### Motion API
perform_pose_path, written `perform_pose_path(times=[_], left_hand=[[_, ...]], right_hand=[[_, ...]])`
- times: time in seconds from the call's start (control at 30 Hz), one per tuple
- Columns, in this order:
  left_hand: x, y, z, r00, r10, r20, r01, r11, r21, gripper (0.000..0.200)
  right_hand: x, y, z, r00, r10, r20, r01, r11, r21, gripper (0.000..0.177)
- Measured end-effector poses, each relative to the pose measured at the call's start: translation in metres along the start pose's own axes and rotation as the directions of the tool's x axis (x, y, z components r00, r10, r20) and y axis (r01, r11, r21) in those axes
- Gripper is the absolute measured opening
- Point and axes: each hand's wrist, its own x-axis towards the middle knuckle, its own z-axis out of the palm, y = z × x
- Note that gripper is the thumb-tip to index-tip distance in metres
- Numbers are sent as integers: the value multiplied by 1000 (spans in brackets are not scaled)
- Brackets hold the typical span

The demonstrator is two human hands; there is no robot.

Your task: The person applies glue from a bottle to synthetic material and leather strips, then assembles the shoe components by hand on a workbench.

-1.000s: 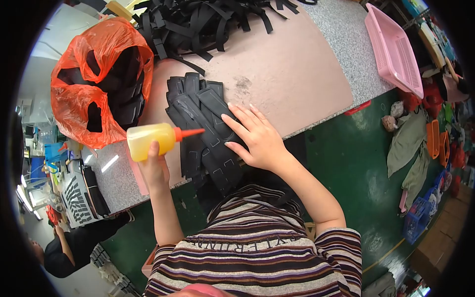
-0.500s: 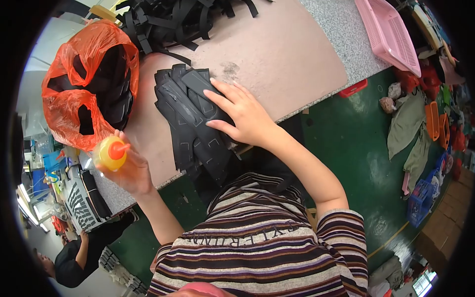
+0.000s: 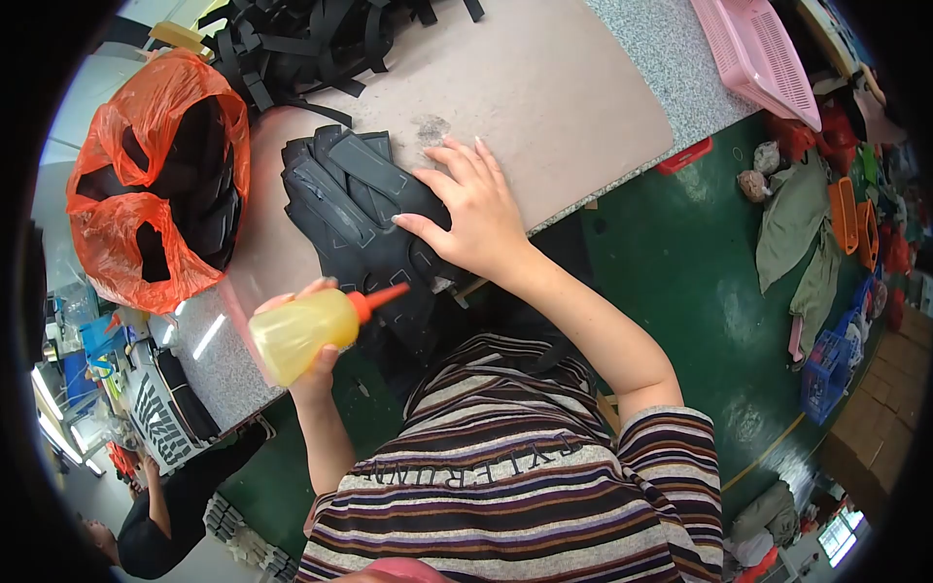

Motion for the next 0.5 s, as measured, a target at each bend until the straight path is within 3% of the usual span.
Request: perform_pose_path(times=[0.07,0.17,0.2,0.23,0.3,0.37,0.43,0.5], left_hand=[[-7,-3,-9,980,-82,179,72,996,58,76],[-10,1,0,995,-71,74,85,975,-206,75],[-1,5,2,997,-30,-65,5,937,-348,78],[1,4,-13,991,-81,-111,16,869,-494,82],[34,9,-12,941,27,-336,-163,909,-384,79],[70,5,-6,916,139,-376,-203,970,-136,72],[94,-8,3,886,134,-443,-164,986,-29,52],[111,-19,8,878,124,-463,-96,992,83,44]], right_hand=[[-1,-1,0,1000,1,0,-1,1000,0,53],[-1,-1,-2,1000,1,-2,-1,1000,26,55],[-2,-1,-4,1000,2,0,-2,999,53,55],[-2,-1,-6,1000,0,3,-1,997,79,55],[-7,1,-13,999,-7,-36,10,996,94,55],[-16,2,-26,999,7,-47,-6,999,39,54],[-25,6,-31,999,-4,-37,3,1000,-22,52],[-32,9,-31,1000,2,-19,-3,999,-47,51]])
